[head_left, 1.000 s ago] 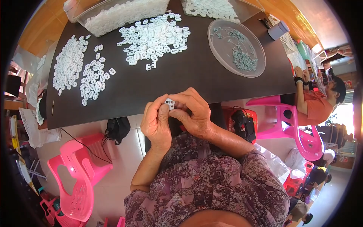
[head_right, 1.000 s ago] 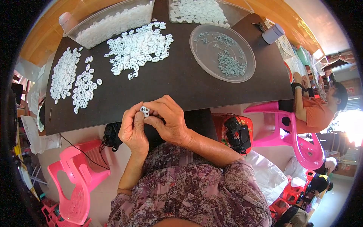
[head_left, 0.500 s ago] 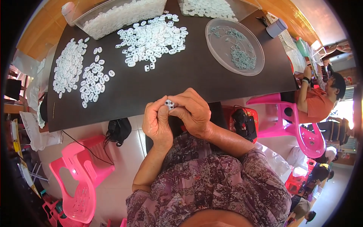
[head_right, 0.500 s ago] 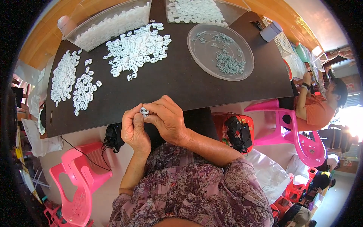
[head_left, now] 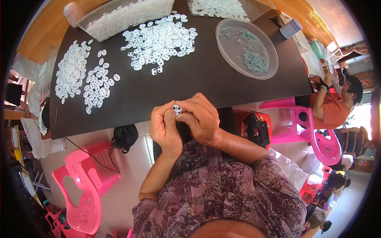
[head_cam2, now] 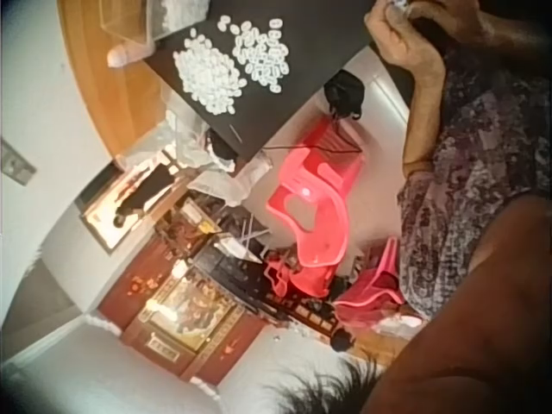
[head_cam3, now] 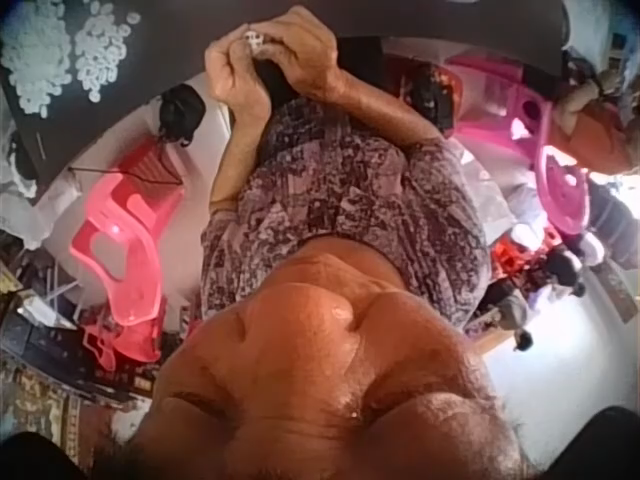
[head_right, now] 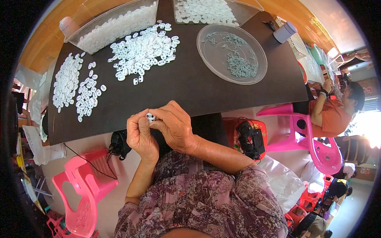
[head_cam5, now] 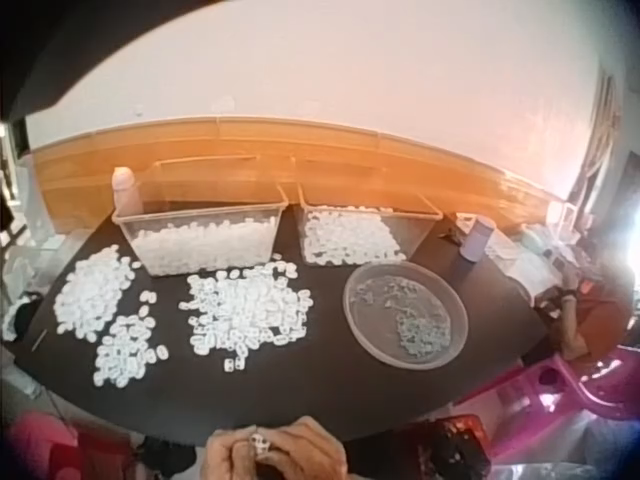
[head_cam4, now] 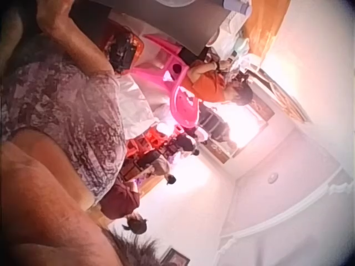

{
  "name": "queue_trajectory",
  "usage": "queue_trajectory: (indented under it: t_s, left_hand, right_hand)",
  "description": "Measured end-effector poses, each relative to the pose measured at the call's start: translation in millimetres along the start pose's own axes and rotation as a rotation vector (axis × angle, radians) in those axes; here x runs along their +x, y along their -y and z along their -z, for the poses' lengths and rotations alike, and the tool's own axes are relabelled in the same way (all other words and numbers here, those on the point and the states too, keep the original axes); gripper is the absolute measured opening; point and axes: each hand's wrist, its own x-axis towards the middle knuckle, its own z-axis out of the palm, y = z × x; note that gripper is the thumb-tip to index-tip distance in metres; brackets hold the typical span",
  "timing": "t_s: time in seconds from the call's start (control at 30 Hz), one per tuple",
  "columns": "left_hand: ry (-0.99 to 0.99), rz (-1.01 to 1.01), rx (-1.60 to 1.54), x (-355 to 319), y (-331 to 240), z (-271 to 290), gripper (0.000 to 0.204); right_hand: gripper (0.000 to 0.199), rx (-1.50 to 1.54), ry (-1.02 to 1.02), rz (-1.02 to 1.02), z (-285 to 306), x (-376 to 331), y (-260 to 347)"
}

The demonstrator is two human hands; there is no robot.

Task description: Assembling small white plastic components by hand by inserting pins into them.

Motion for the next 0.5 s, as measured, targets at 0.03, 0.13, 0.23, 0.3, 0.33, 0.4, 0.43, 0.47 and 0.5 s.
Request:
queue_trajectory:
  t_s: [0.03,0.13,0.23,0.3,0.33,0.4,0.43,0.47,0.5]
  left_hand:
    - [-0.001,0.001,0.001,-0.1,0.7,0.0,0.021]
    - [-0.017,-0.007,0.022,0.3,1.0,-0.2,0.021]
    - [0.000,0.046,-0.043,1.9,-1.2,0.0,0.022]
    - [0.058,0.078,-0.136,3.2,-0.8,2.4,0.024]
    - [0.058,0.079,-0.136,3.8,-0.7,3.2,0.024]
    - [0.075,0.081,-0.143,5.3,-0.7,4.1,0.025]
    - [0.074,0.080,-0.144,5.5,-1.5,3.7,0.025]
    - [0.058,0.075,-0.142,5.6,-2.4,2.9,0.025]
    - [0.043,0.069,-0.141,5.7,-3.0,2.1,0.024]
  right_hand:
    - [0.030,0.001,0.001,-0.001,-0.5,0.3,0.3]
    - [0.030,-0.005,0.003,-0.011,-1.1,0.8,0.7]
    - [0.030,-0.019,0.004,-0.025,-0.1,0.3,-0.8]
    - [0.031,-0.020,-0.004,-0.043,0.5,1.0,-1.5]
    - [0.031,-0.019,-0.004,-0.045,0.1,0.8,-1.9]
    - [0.031,-0.011,-0.021,-0.037,-0.7,0.4,-2.6]
    - [0.031,-0.011,-0.020,-0.037,-0.4,1.1,-1.8]
    - [0.031,-0.007,-0.008,-0.035,0.3,2.1,-0.4]
    - [0.031,-0.004,0.003,-0.033,0.7,2.9,0.4]
